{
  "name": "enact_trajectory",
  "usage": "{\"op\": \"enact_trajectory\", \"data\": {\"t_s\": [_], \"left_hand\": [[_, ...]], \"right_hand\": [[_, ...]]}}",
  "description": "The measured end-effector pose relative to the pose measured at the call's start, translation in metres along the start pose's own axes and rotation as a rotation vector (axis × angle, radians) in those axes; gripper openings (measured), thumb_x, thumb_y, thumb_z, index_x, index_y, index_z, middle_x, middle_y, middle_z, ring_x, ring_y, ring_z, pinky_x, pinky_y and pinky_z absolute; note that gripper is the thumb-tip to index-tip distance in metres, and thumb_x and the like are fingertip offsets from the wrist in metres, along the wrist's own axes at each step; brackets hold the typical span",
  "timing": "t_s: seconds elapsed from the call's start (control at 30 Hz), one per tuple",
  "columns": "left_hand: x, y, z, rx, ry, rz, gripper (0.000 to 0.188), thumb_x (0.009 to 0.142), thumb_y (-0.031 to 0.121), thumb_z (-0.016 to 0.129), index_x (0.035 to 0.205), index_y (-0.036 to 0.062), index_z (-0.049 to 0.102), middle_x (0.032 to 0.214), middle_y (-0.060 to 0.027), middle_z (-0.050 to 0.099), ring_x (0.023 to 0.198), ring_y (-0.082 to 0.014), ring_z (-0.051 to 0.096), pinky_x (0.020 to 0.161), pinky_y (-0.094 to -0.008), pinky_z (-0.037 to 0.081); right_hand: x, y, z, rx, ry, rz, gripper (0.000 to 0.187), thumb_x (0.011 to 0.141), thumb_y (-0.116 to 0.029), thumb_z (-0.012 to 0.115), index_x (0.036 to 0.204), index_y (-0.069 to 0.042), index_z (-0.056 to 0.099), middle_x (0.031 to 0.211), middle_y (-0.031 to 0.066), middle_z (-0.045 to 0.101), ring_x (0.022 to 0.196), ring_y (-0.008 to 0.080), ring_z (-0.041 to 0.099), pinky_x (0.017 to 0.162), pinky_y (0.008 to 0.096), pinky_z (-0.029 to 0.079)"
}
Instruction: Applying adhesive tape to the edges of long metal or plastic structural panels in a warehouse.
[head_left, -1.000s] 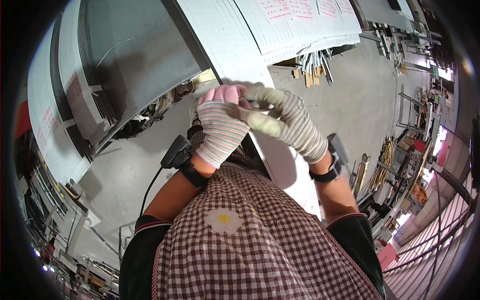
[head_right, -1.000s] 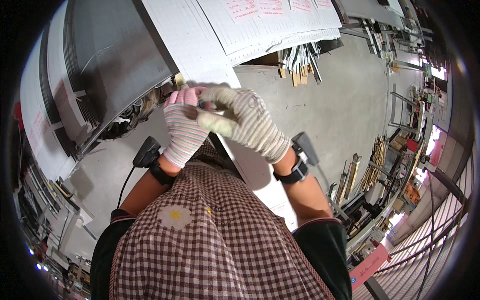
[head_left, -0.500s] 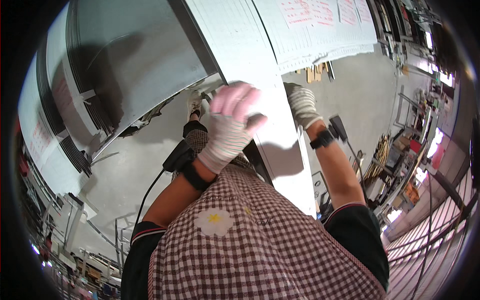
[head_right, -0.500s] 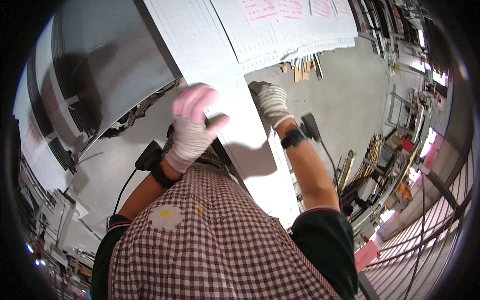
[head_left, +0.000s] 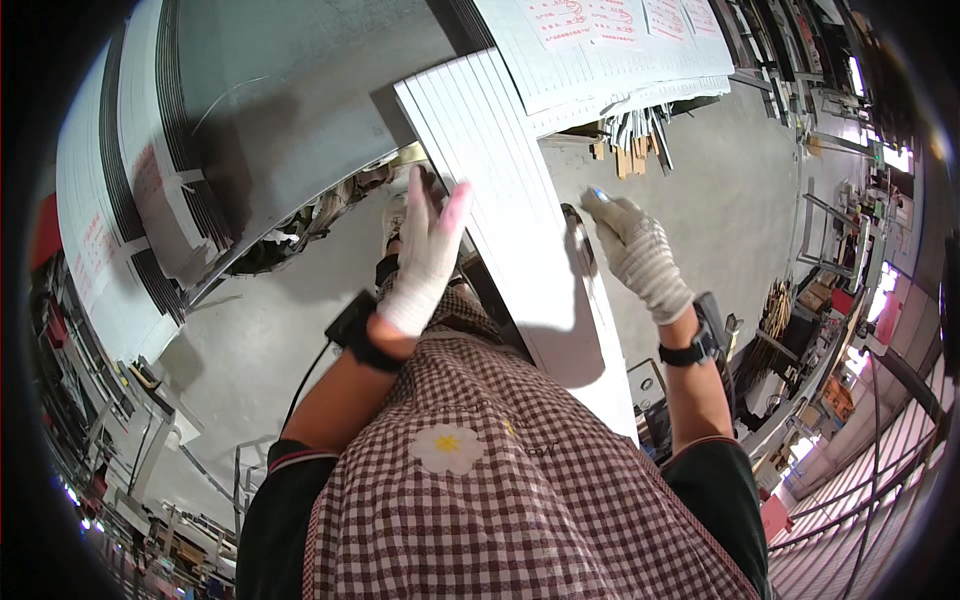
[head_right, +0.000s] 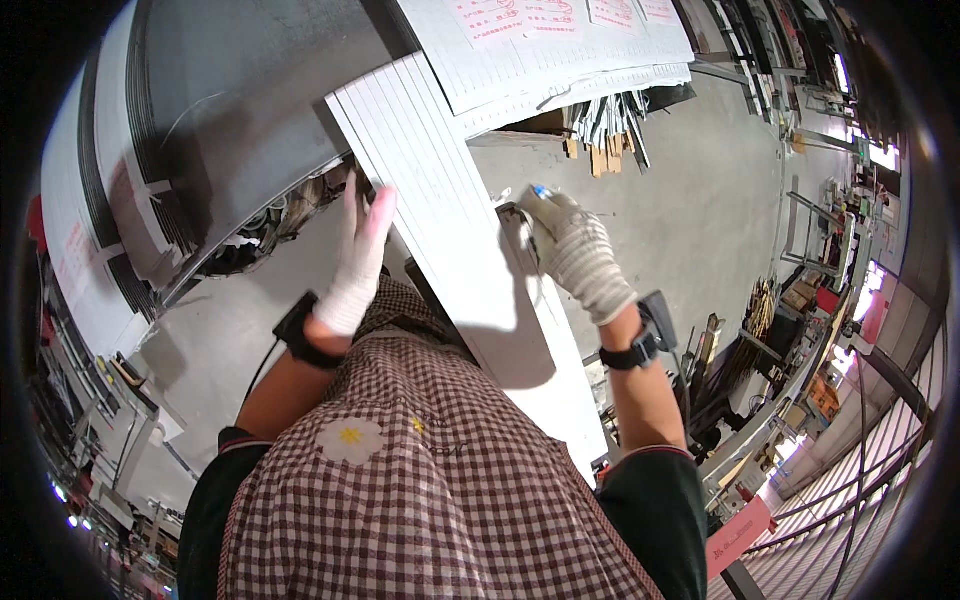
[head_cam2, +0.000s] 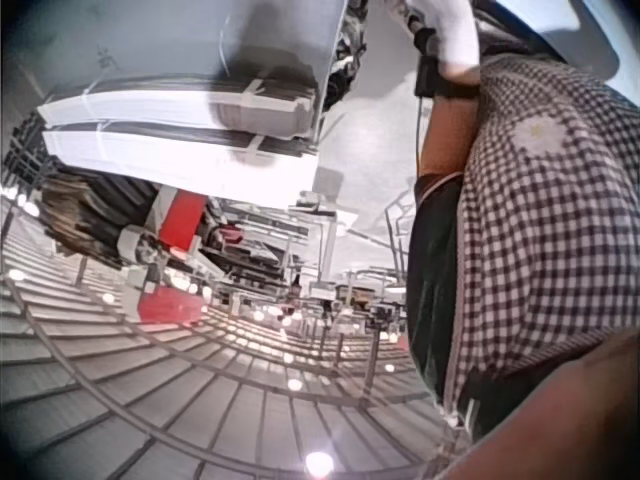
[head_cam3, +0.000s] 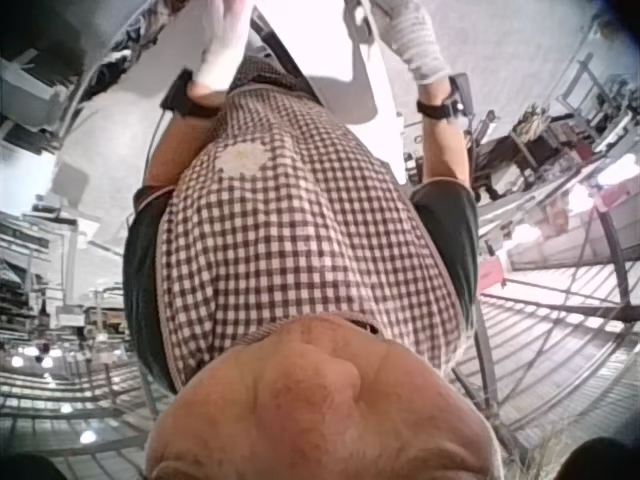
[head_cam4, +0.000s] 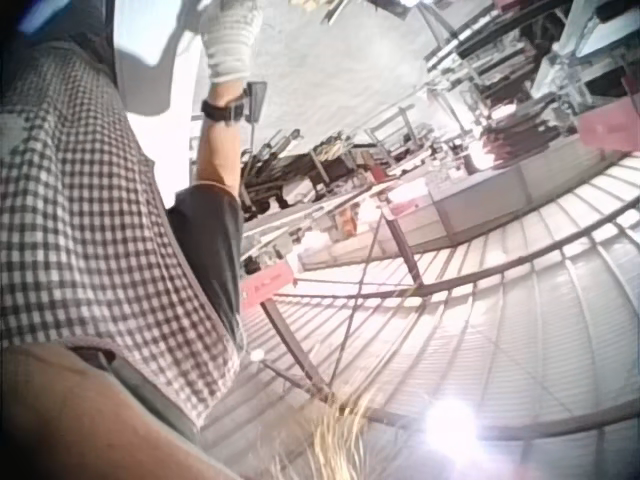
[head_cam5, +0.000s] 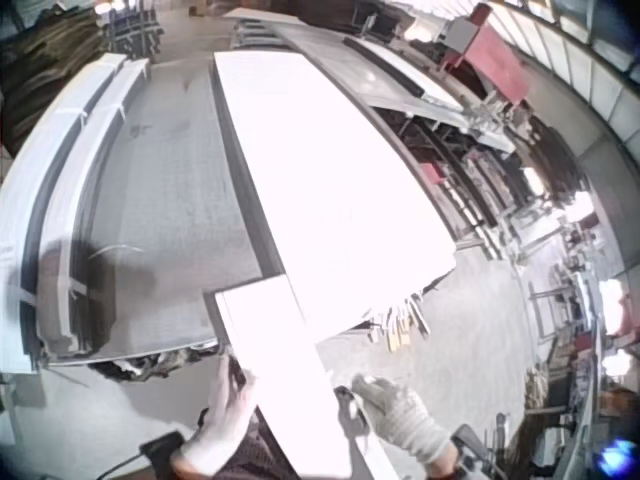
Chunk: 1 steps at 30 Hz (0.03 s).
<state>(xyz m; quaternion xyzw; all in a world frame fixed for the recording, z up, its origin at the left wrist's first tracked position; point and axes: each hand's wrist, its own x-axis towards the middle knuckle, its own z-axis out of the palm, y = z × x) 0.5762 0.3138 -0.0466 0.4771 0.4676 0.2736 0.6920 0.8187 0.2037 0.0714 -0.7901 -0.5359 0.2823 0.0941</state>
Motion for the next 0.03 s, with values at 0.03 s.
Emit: {"op": "enact_trajectory", "data": {"t_s": [0.03], "left_hand": [[0.0003, 0.0027, 0.0012, 0.074, -0.034, 0.042, 0.096, 0.097, 0.048, 0.065, 0.159, -0.0049, 0.013, 0.155, -0.0325, 0.036, 0.146, -0.0338, 0.037, 0.118, -0.0521, 0.032]], "right_hand": [[0.008, -0.0019, 0.0075, 0.084, 0.02, 0.028, 0.032, 0.094, -0.017, 0.063, 0.125, -0.018, 0.071, 0.109, 0.0213, 0.071, 0.091, 0.0348, 0.072, 0.088, 0.0413, 0.058]]}}
